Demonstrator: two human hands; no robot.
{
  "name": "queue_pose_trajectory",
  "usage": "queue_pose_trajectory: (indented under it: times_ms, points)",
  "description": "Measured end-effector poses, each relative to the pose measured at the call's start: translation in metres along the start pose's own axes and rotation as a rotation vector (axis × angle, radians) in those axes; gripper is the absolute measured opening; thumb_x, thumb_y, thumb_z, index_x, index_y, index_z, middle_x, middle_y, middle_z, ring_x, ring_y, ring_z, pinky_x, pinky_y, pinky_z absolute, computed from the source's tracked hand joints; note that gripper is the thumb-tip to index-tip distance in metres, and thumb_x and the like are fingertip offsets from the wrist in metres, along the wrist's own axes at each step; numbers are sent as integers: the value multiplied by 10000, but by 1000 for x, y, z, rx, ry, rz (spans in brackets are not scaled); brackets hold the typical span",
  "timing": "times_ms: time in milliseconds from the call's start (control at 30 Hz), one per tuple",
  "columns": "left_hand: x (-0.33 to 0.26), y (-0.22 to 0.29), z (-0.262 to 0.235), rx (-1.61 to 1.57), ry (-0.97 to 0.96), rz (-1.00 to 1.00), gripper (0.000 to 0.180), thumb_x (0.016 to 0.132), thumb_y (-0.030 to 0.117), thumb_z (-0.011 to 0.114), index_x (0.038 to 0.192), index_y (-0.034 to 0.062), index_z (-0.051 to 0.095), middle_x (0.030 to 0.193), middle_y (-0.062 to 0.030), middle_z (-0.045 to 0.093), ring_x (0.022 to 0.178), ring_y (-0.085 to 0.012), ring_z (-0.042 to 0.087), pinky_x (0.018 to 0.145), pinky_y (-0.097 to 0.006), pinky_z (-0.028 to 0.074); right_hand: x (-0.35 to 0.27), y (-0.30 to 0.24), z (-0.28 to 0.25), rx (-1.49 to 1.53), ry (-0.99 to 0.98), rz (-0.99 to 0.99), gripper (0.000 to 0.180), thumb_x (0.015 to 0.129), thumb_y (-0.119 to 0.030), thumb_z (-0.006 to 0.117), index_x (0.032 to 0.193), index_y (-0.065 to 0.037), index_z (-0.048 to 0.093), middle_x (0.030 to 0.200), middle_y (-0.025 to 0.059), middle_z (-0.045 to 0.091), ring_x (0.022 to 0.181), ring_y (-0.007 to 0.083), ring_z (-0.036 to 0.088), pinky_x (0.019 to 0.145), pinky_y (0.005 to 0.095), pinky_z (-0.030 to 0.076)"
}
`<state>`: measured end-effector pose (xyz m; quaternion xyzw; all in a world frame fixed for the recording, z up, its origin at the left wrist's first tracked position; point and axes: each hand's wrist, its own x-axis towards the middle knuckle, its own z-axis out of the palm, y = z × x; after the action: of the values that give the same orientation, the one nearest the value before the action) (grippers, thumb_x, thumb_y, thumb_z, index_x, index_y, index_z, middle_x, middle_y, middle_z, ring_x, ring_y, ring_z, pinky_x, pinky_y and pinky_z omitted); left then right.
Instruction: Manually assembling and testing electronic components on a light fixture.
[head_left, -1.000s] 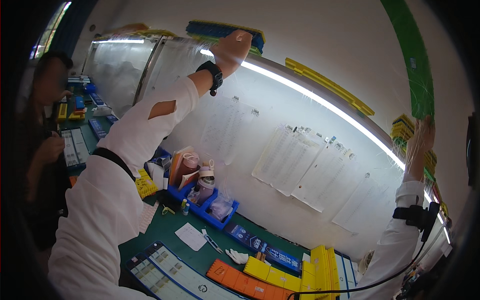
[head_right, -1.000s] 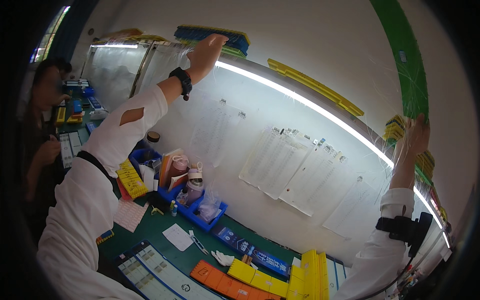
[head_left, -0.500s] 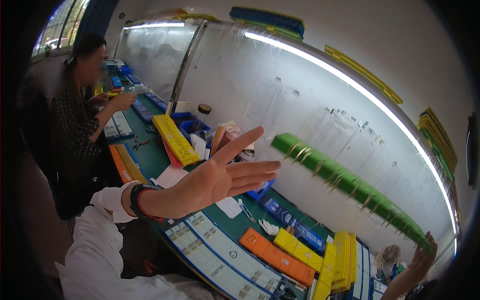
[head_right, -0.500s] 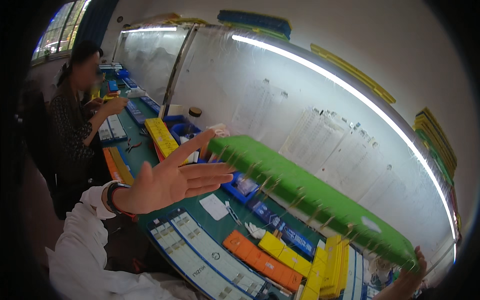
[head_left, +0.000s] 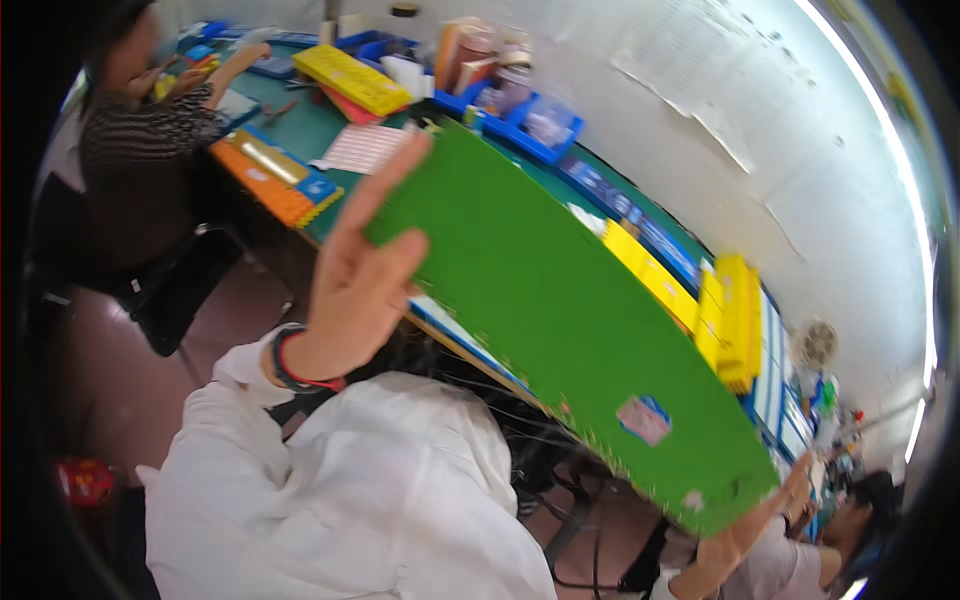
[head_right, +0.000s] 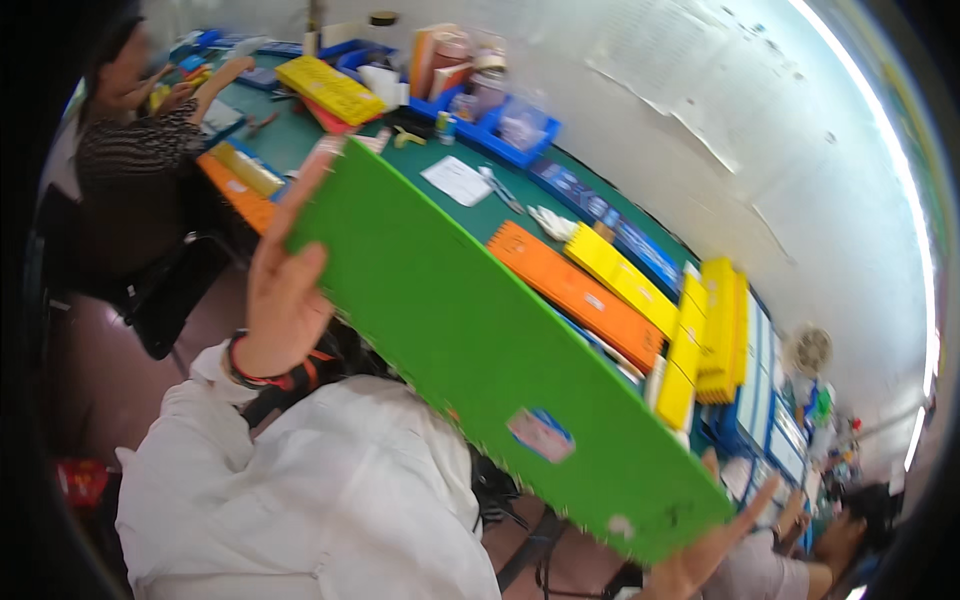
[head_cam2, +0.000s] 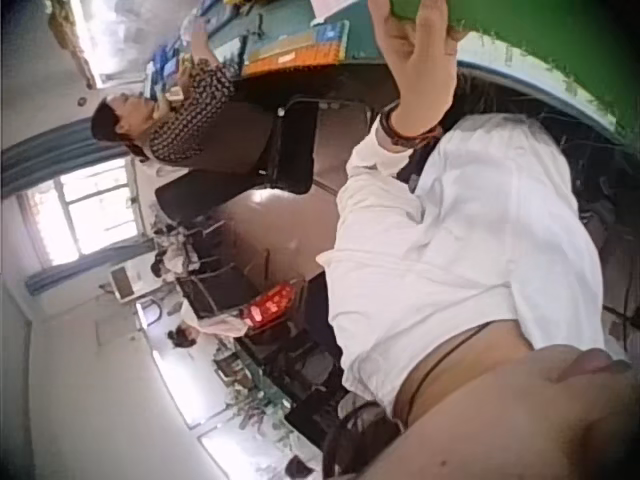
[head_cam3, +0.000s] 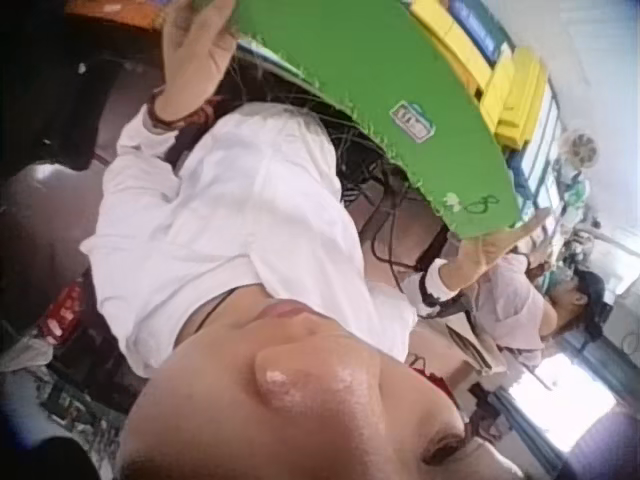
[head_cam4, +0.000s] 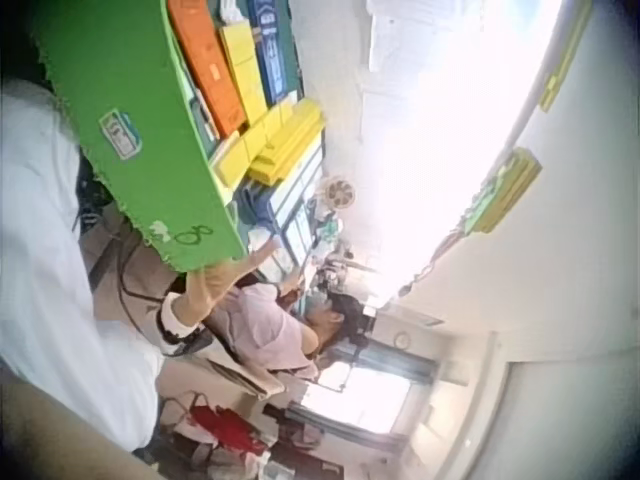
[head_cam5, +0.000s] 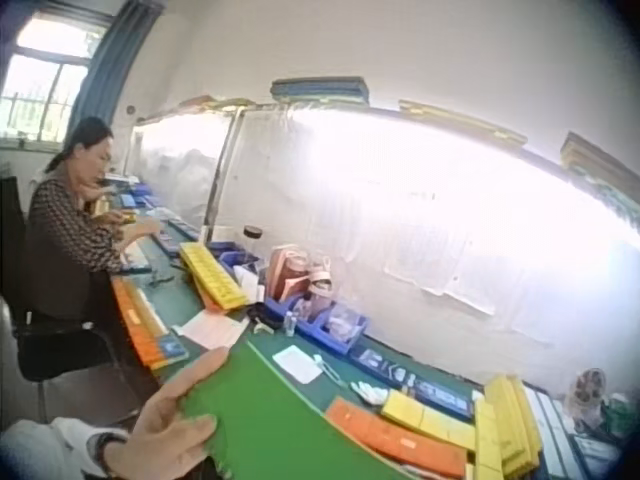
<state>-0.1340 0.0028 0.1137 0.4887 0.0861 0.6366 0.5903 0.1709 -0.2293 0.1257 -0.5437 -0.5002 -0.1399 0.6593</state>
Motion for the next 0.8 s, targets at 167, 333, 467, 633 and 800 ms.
queue_pose_trajectory:
  times_ms: [167, 333, 467, 633, 800]
  points:
    - [-9, -19, 9, -180, -3, -299, 579, 899, -25, 483, 1434, 24, 268, 1334, -68, 448, 1072, -99, 540, 862, -230, 467, -27, 3, -60, 406, -898, 498, 1326, 544, -101, 798, 1465, -103, -154, 1453, 286, 236, 1364, 406, 232, 1101, 487, 179]
    - [-13, -41, -2, -31, 100, -363, 556, 907, 10, 461, 1424, -11, 258, 1279, -102, 507, 1083, -143, 564, 916, -260, 472, -43, 18, -17, 693, -566, 824, 1308, 560, -174, 836, 1469, -55, -97, 1410, 260, 330, 1316, 363, 336, 1083, 449, 245]
    - [-11, -62, -3, 16, 147, -396, 559, 922, 33, 459, 1431, -16, 233, 1301, -111, 498, 1097, -140, 562, 916, -254, 471, -47, 25, 2, 635, -324, 902, 1183, 625, -11, 753, 1476, -78, -66, 1330, 184, 437, 1248, 304, 420, 1054, 404, 290]
    - [-18, -81, -6, 45, 191, -461, 564, 930, 40, 455, 1436, -20, 213, 1300, -113, 504, 1096, -136, 567, 902, -240, 476, -53, 36, 4, 604, -333, 860, 1151, 616, 0, 735, 1479, -52, -24, 1302, 154, 459, 1221, 281, 446, 1038, 386, 317]
    - [-28, -93, -1, 44, 250, -481, 566, 939, 46, 448, 1442, -15, 195, 1270, -119, 528, 1086, -140, 574, 895, -249, 481, -54, 47, -3, 405, -182, 852, 1086, 683, -149, 778, 1473, -16, 44, 1334, 137, 425, 1226, 250, 440, 1028, 348, 329]
